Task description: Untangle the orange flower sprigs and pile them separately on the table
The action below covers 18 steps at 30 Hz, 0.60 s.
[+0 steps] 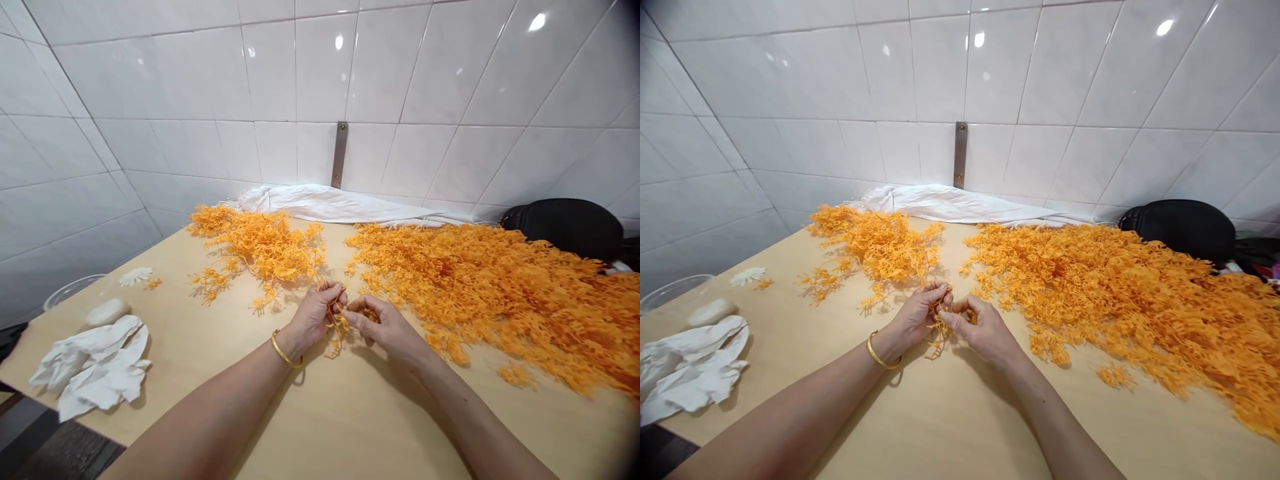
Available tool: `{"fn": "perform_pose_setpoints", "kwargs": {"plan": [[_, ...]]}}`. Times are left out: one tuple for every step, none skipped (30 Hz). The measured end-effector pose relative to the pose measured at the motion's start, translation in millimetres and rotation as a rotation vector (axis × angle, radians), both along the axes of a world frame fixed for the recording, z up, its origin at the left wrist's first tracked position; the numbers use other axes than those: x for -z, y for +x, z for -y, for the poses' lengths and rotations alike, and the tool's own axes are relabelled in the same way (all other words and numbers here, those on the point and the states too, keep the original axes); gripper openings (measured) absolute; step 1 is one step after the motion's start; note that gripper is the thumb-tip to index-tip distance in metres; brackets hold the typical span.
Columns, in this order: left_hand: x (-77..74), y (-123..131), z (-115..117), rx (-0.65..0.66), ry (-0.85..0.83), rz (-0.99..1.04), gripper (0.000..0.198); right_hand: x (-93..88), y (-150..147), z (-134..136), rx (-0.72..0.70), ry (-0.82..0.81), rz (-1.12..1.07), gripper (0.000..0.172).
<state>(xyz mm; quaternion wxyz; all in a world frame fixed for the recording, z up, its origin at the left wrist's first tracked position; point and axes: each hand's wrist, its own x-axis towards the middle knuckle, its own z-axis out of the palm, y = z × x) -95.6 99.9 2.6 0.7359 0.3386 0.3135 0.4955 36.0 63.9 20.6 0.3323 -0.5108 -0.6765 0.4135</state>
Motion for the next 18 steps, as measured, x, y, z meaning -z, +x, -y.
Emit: {"fn": "perform_pose_setpoints", "kwargs": {"plan": [[-0.4, 0.3, 0.9, -0.002, 0.012, -0.01, 0.022, 1.0, -2.5, 0.4, 0.015, 0.022, 0.048, 0.029], [-0.8, 0.5, 1.6, -0.001, 0.021, -0.021, 0.022, 2.5, -4.9, 0.5, 0.034, 0.045, 0.09, 0.028], [-1.0, 0.7, 2.1, -0.003, 0.026, -0.029, 0.022, 4.5, -7.1, 0.6, 0.051, 0.068, 0.123, 0.027], [-1.2, 0.9, 2.4, -0.007, 0.028, -0.033, 0.022, 6.5, -9.0, 0.5, 0.06, 0.087, 0.147, 0.025], [-1.3, 1.0, 2.5, -0.011, 0.023, -0.034, 0.022, 8.4, -10.4, 0.4, 0.06, 0.101, 0.165, 0.024], [-1.4, 1.2, 2.4, -0.017, 0.011, -0.03, 0.021, 9.9, -11.4, 0.2, 0.048, 0.109, 0.181, 0.024], [-1.5, 1.3, 2.2, -0.026, -0.009, -0.02, 0.019, 10.8, -11.9, -0.1, 0.025, 0.115, 0.197, 0.024], [-1.6, 1.3, 2.0, -0.033, -0.038, -0.001, 0.018, 11.1, -12.0, -0.5, -0.008, 0.119, 0.205, 0.025], [-1.8, 1.3, 1.8, -0.031, -0.076, 0.026, 0.016, 10.7, -11.6, -0.9, -0.051, 0.119, 0.199, 0.025], [-1.9, 1.2, 1.5, -0.017, -0.126, 0.056, 0.015, 9.6, -10.9, -1.5, -0.104, 0.107, 0.174, 0.024], [-2.2, 0.9, 1.1, 0.003, -0.18, 0.087, 0.014, 7.8, -10.0, -2.2, -0.166, 0.079, 0.131, 0.023], [-2.5, 0.5, 0.5, 0.031, -0.229, 0.116, 0.014, 5.5, -8.7, -2.8, -0.226, 0.038, 0.08, 0.023], [-2.9, -0.3, -0.4, 0.066, -0.265, 0.136, 0.015, 2.6, -7.0, -3.3, -0.277, -0.009, 0.029, 0.024], [-3.4, -1.4, -1.7, 0.106, -0.289, 0.15, 0.016, -0.7, -5.0, -3.6, -0.322, -0.059, -0.014, 0.025], [-4.1, -3.0, -3.6, 0.144, -0.301, 0.163, 0.018, -4.4, -2.6, -3.5, -0.374, -0.118, -0.045, 0.026], [-5.1, -5.0, -5.9, 0.173, -0.311, 0.177, 0.021, -8.2, 0.4, -3.1, -0.437, -0.184, -0.064, 0.027], [-6.2, -7.3, -8.6, 0.19, -0.321, 0.194, 0.024, -11.9, 3.8, -2.6, -0.502, -0.248, -0.071, 0.028], [-7.3, -9.8, -11.4, 0.19, -0.334, 0.214, 0.028, -15.2, 7.6, -2.1, -0.553, -0.293, -0.066, 0.029]]}}
